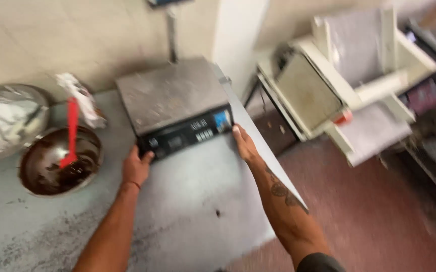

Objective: Cleaning a stainless steel workbench and then cracking a series of eggs into a metal bowl on a digital scale.

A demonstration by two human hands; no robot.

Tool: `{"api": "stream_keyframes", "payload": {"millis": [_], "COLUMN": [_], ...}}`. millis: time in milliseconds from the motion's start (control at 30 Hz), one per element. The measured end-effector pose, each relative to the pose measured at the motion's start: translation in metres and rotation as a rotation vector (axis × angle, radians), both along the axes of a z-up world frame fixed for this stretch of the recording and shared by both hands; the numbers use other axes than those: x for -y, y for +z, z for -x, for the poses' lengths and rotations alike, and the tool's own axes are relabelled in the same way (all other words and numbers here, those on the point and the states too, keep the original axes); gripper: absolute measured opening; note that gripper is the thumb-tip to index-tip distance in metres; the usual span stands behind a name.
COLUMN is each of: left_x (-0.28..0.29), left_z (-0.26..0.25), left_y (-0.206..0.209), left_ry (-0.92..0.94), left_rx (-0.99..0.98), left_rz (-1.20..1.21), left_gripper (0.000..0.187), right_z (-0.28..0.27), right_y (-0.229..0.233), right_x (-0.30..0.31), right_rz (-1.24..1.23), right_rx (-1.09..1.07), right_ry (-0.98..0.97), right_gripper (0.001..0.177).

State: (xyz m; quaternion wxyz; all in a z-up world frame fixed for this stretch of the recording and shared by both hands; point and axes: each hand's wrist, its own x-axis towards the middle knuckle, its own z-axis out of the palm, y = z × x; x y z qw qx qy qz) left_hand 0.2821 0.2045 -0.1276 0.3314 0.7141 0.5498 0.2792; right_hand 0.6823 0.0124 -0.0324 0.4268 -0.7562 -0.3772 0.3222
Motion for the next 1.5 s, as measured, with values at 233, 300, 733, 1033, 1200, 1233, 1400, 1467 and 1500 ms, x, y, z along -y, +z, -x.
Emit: {"api": "stream_keyframes", "payload": {"millis": [233, 300, 733, 1033, 1200, 1233, 1400, 1467, 1500], "left_x": [0.039, 0.077, 0.362, 0.491, 0.477, 0.484, 0.469, 0.464, 0.462], "left_z": [0.003, 0.012, 0.070, -0.007, -0.028, -0.029, -0.029, -0.028, -0.026], "left_y": [0.001, 0.021, -0.013, 0.050, 0.064, 0.063, 0.068, 0.065, 0.064], "left_ry": [-0.058, -0.125, 0.241, 0.405, 0.440, 0.432, 0.340, 0.326, 0.321], "left_rx": [-0.070, 0.213, -0.297, -0.422, -0.526, -0.512, -0.531, -0.539, -0.558], "left_rz": [-0.166, -0.006, -0.120, 0.368, 0.359, 0.384, 0.186, 0.181, 0.180], "left_gripper": [0.052, 0.062, 0.074, 0.074, 0.078, 0.078, 0.075, 0.070, 0.066], "right_z": [0.050, 0.049, -0.138, -0.132, -0.179, -0.177, -0.125, -0.034, 0.014], "right_y": [-0.026, -0.024, -0.240, -0.321, -0.233, -0.179, -0.039, 0.018, 0.046], "right_x": [0.243, 0.297, 0.206, 0.177, 0.211, 0.211, 0.211, 0.209, 0.207], "right_rz": [-0.072, -0.072, 0.144, -0.228, -0.254, -0.236, -0.355, -0.437, -0.507], "right_rx": [0.304, 0.550, -0.529, -0.682, 0.006, 0.029, -0.042, -0.082, -0.136], "right_ry": [0.146, 0.155, -0.278, -0.160, -0.369, -0.364, -0.136, 0.070, 0.284], "right_gripper": [0.069, 0.069, 0.063, 0.028, 0.031, 0.031, 0.008, 0.016, 0.024]}}
